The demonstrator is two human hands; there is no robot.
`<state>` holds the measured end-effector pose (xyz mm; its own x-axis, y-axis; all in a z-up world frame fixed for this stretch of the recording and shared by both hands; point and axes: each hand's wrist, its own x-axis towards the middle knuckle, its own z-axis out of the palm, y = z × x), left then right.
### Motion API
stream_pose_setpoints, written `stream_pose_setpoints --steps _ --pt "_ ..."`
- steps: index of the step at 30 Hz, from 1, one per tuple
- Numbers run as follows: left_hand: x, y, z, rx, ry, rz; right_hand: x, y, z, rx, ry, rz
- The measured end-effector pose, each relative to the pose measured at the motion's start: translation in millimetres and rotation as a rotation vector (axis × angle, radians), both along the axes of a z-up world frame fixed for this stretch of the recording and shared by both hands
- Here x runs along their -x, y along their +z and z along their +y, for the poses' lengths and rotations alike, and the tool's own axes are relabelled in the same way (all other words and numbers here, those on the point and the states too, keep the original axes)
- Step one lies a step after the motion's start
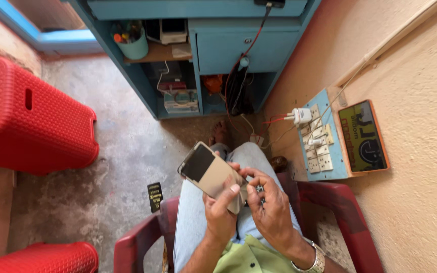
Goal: The person assembles a mobile phone by inspecting the battery and motherboard, using scissors to trim a protective film, and connecting the screen to the internal components while seated at a workbench.
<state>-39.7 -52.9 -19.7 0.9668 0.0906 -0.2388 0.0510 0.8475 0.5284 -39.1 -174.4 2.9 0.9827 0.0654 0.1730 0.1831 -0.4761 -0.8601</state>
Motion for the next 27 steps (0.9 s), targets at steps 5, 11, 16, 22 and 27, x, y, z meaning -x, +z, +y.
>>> stream_pose_setpoints --steps 5,11,16,22,27 --pt "-10 7 7 0.045 -0.016 -0.08 -2 -5 4 -0.198 -0.022 0.154" --pt "-22 11 16 0.009 0.01 -0.134 -8 -6 -2 -0.272 -0.011 0.249" --pt "-30 13 28 -0.042 -0.007 -0.071 -44 9 -14 -0.319 -0.062 0.1" --pt "-39 8 49 -0.102 0.021 -0.02 -187 70 -45 -0.134 -0.178 -0.183" --pt "-49 -20 67 -0.098 0.101 0.081 -392 77 -61 0.491 -0.088 -0.831"
